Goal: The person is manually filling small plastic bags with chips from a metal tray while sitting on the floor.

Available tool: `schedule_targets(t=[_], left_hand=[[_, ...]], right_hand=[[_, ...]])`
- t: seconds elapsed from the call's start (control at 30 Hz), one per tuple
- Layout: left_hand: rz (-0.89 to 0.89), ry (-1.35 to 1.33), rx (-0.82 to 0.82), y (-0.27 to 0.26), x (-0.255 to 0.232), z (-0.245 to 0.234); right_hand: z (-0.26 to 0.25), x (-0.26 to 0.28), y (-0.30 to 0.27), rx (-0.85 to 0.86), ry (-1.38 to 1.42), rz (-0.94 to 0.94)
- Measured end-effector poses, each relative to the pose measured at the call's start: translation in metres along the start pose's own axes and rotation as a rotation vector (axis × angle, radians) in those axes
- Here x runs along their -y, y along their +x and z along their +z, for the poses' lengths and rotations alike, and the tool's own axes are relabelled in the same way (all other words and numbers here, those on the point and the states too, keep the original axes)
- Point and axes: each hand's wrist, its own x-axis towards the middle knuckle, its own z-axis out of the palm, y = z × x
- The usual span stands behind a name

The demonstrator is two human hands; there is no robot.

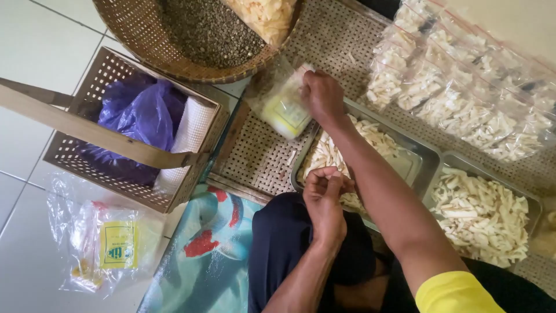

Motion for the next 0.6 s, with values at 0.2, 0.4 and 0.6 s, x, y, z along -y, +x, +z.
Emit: schedule_targets(t=[0.2, 0.4, 0.6], left_hand=[[-0.020, -0.024, 0.010, 0.002, 0.003, -0.003], [0.026, -0.004, 0.002, 0.005, 0.015, -0.007], [0.107, -0.022, -0.085, 0.005, 0.013, -0.004]], right_hand=[[-0.027, 0.016, -0.009, -0.147, 0.099, -0.024], [-0.084, 0.010, -0.038, -0.322, 0.300, -0.127], [-0.190, 0.019, -0.146, -0.322, 0.603, -0.077]])
